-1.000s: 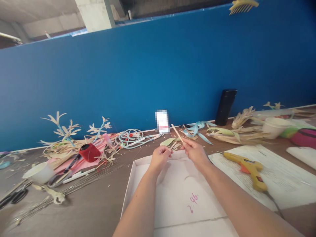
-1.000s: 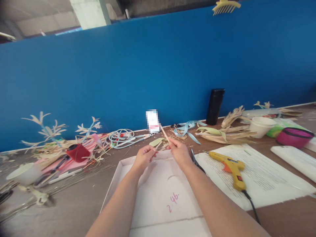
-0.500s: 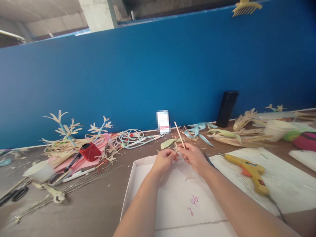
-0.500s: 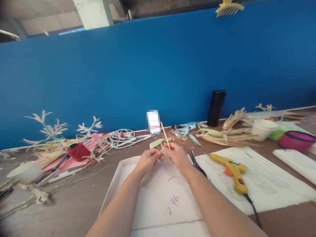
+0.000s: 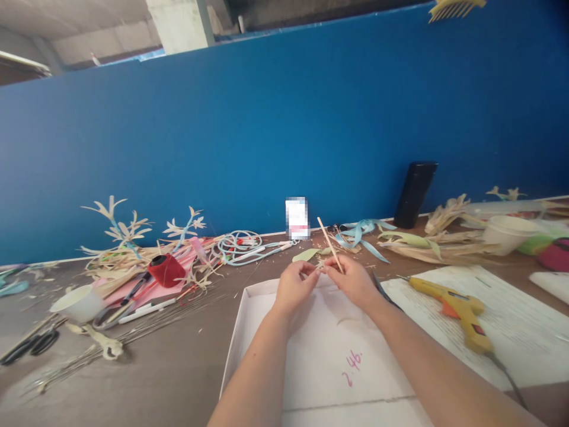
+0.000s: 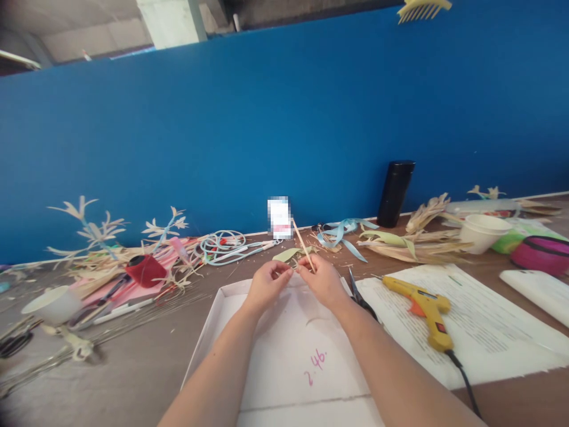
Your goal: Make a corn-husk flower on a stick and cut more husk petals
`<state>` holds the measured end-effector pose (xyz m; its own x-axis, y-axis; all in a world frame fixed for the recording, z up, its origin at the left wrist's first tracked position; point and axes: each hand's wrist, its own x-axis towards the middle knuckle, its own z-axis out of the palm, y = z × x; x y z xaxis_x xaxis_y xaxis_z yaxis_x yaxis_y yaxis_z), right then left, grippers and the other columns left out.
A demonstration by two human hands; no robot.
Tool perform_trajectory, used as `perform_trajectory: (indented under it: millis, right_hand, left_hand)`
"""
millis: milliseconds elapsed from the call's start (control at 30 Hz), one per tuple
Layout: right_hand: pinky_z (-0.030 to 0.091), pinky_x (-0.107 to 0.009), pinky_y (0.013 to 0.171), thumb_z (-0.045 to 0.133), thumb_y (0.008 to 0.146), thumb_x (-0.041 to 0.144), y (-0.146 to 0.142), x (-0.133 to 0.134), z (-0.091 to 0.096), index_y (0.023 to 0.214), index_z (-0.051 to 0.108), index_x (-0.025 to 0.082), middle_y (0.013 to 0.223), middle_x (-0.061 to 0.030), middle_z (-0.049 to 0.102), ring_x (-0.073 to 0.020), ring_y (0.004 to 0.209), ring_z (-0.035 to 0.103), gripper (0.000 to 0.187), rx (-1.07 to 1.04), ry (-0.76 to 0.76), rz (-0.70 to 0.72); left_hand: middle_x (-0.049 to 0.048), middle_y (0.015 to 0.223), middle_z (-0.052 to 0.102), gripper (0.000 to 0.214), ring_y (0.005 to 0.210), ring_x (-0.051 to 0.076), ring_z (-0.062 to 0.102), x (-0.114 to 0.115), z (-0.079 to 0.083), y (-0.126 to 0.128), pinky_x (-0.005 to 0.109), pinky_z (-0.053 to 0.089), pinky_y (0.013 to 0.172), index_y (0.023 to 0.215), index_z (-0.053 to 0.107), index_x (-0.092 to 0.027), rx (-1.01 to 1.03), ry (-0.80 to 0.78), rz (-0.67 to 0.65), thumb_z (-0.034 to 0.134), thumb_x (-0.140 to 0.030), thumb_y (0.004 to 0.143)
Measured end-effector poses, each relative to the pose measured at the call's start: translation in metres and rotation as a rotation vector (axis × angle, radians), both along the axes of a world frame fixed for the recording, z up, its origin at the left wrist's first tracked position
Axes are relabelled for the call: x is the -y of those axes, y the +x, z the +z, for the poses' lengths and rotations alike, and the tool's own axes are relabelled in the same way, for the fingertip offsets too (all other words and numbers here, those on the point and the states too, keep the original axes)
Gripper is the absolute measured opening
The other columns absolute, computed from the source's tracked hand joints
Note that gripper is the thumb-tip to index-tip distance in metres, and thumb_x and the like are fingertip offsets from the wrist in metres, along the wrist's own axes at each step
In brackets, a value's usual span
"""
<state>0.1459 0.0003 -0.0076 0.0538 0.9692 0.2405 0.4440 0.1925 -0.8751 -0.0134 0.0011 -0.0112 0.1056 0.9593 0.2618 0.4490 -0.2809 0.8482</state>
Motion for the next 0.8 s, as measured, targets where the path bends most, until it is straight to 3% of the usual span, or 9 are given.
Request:
perform_trajectory:
  millis: [100,167,333,433,533,700,800]
  right_hand:
    - [0.042,-0.028,0.067,0.054,0.074,0.032,0.001,0.001,-0.001,0.086,0.061,0.022,0.082,-0.0015,0.068,-0.0166,0.071,0.06,0.017,0.128,0.059,0.018]
    - [0.042,-0.028,0.066,0.052,0.076,0.03,0.0,0.003,-0.001,0.087,0.061,0.023,0.082,-0.0011,0.068,-0.0161,0.068,0.06,0.017,0.208,0.066,0.023]
    - [0.04,-0.027,0.061,0.049,0.078,0.027,-0.002,0.008,0.001,0.089,0.062,0.025,0.084,-0.0007,0.068,-0.0158,0.065,0.059,0.017,0.361,0.11,0.015]
    - [0.041,-0.027,0.061,0.049,0.079,0.028,-0.002,0.009,0.001,0.089,0.062,0.025,0.089,-0.0011,0.068,-0.0163,0.068,0.06,0.017,0.386,0.124,0.037]
    - [0.043,-0.028,0.066,0.05,0.08,0.033,-0.002,0.007,0.001,0.096,0.062,0.025,0.093,-0.0019,0.068,-0.0171,0.072,0.061,0.021,0.314,0.119,0.033]
    - [0.043,-0.03,0.079,0.041,0.086,0.047,0.0,0.005,0.007,0.108,0.063,0.023,0.106,-0.0069,0.064,-0.0217,0.095,0.057,0.04,0.137,0.187,-0.034]
    - [0.044,-0.029,0.07,0.037,0.087,0.05,-0.001,0.005,0.008,0.105,0.067,0.022,0.085,-0.0057,0.065,-0.0203,0.081,0.059,0.045,0.067,0.095,0.018]
  left_hand:
    - [0.0027,0.098,0.059,0.034,0.067,0.01,0.053,0.0,0.001,-0.002,0.023,0.043,0.066,0.11,0.058,-0.024,-0.101,0.171,0.054,0.057,-0.033,0.077]
    - [0.0024,0.102,0.057,0.034,0.073,0.011,0.054,0.002,0.003,-0.002,0.024,0.043,0.071,0.113,0.057,-0.028,-0.214,0.254,0.027,0.056,-0.028,0.079]
    - [0.0037,0.088,0.059,0.018,0.088,0.018,0.052,0.006,0.006,0.001,0.027,0.041,0.074,0.094,0.064,-0.025,-0.494,0.379,0.053,0.052,-0.027,0.082]
    - [0.0039,0.082,0.059,0.017,0.085,0.018,0.052,0.005,0.006,0.002,0.026,0.04,0.071,0.083,0.066,-0.023,-0.53,0.362,0.082,0.049,-0.026,0.083]
    - [0.0029,0.082,0.061,0.015,0.082,0.016,0.054,0.004,0.005,0.002,0.025,0.039,0.07,0.078,0.066,-0.023,-0.408,0.276,0.118,0.052,-0.024,0.08]
    - [0.0004,0.067,0.062,0.013,0.062,0.012,0.052,-0.006,0.001,-0.002,0.023,0.038,0.06,0.069,0.064,-0.018,0.079,-0.099,0.228,0.056,-0.027,0.073]
    - [-0.0019,0.057,0.055,0.018,0.05,0.008,0.044,-0.012,-0.001,-0.004,0.021,0.034,0.051,0.066,0.062,-0.016,0.332,-0.204,0.244,0.059,-0.033,0.069]
